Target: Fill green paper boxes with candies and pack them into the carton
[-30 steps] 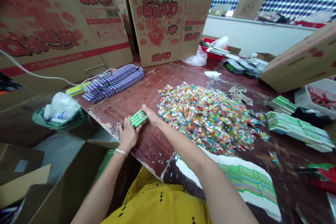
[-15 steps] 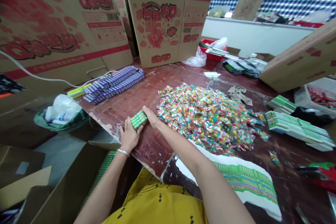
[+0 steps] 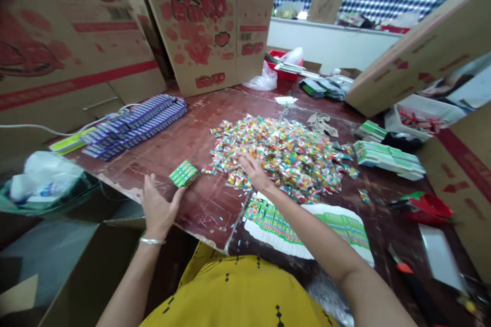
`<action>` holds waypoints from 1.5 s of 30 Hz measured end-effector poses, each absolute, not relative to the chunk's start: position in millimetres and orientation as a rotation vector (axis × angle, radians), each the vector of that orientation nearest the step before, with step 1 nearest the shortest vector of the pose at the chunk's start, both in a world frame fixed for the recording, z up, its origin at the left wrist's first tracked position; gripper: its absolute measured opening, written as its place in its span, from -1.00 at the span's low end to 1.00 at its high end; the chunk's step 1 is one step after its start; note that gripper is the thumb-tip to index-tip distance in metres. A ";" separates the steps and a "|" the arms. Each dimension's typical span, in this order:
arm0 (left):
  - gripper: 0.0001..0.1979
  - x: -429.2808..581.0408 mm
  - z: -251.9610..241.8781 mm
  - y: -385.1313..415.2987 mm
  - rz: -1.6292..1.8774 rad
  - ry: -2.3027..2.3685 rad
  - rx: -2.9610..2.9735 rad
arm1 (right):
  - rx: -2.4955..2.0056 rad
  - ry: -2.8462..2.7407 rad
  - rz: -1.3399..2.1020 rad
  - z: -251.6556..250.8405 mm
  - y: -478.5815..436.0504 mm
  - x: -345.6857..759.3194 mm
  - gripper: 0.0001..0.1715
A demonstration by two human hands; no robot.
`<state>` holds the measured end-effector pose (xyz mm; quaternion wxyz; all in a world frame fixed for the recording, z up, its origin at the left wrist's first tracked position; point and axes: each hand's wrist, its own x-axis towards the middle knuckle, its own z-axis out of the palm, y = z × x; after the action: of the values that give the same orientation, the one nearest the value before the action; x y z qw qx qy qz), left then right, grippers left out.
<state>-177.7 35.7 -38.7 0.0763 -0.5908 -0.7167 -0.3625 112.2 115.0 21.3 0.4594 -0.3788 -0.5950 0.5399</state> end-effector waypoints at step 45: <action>-0.19 37.8 -64.3 8.3 -0.365 -1.017 -3.090 | -2.224 -1.908 0.339 -46.2 -81.6 264.0 0.02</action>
<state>37.8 8.3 -64.3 -0.0660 -0.9419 -0.3100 -0.1111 264.0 -81.6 -46.2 0.0958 -0.7504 -0.6439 0.1144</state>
